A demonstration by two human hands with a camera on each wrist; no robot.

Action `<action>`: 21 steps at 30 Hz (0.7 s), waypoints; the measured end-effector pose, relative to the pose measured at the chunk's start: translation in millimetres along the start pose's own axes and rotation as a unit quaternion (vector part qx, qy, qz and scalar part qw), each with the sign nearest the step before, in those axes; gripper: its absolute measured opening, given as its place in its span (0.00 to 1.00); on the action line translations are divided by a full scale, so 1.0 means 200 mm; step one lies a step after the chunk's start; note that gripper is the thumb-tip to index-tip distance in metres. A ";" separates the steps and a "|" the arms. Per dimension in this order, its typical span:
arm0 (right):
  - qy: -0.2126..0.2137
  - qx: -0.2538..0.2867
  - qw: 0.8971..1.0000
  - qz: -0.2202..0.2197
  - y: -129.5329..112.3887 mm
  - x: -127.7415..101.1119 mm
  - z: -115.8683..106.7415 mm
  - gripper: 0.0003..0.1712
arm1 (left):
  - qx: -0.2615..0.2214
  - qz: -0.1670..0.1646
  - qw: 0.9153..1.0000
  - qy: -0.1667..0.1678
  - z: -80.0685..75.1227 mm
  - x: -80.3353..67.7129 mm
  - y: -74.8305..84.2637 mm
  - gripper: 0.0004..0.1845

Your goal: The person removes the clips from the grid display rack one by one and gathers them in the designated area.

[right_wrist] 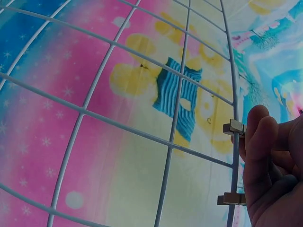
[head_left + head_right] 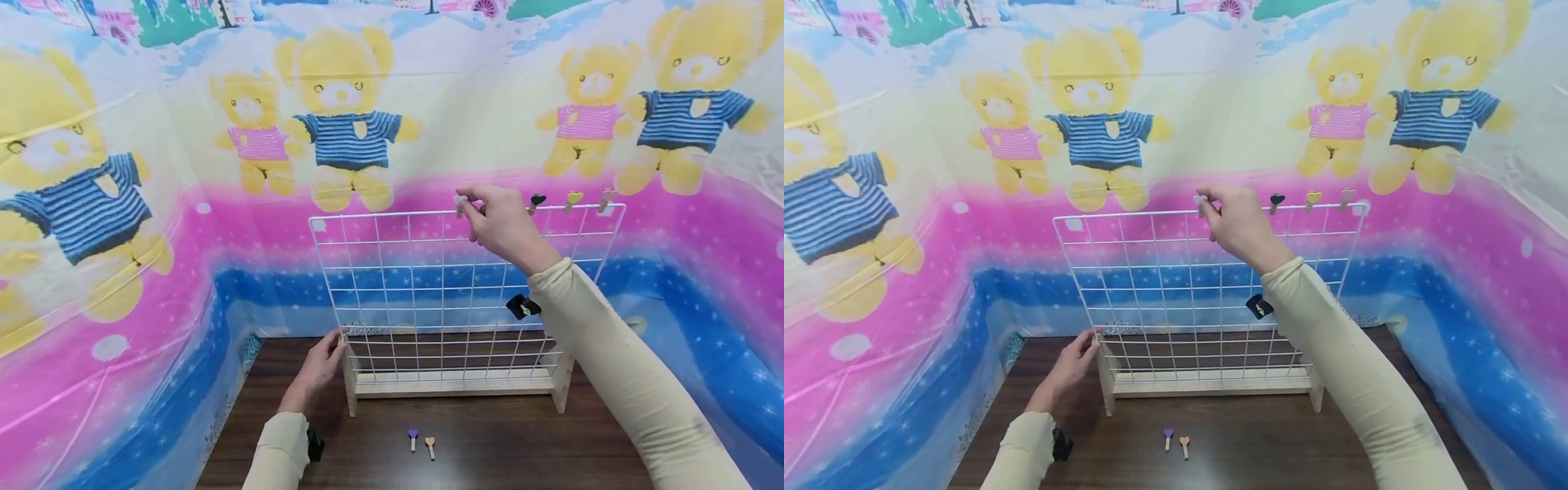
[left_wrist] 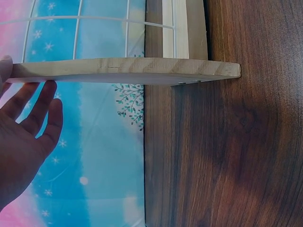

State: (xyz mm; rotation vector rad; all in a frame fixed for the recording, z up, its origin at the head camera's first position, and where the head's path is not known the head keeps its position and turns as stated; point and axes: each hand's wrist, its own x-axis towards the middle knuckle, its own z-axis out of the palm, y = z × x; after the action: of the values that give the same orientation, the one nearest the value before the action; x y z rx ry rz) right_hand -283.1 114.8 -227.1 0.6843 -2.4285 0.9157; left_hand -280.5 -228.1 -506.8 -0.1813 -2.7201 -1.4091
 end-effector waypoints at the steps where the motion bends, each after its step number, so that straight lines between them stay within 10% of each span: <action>1: 0.001 0.000 1.000 0.004 0.00 0.00 0.00 0.18 | 0.003 0.002 1.000 -0.001 0.00 0.00 0.00 0.20; 21: 0.037 -0.016 0.999 -0.017 -0.01 0.00 0.02 0.08 | -0.002 -0.002 1.000 -0.003 0.00 0.00 -0.01 0.20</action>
State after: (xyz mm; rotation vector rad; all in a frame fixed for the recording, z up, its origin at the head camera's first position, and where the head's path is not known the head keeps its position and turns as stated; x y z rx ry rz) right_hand -282.1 110.9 -229.4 0.6650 -2.3540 0.8715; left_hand -280.6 -229.1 -508.0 -0.1803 -2.7250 -1.4175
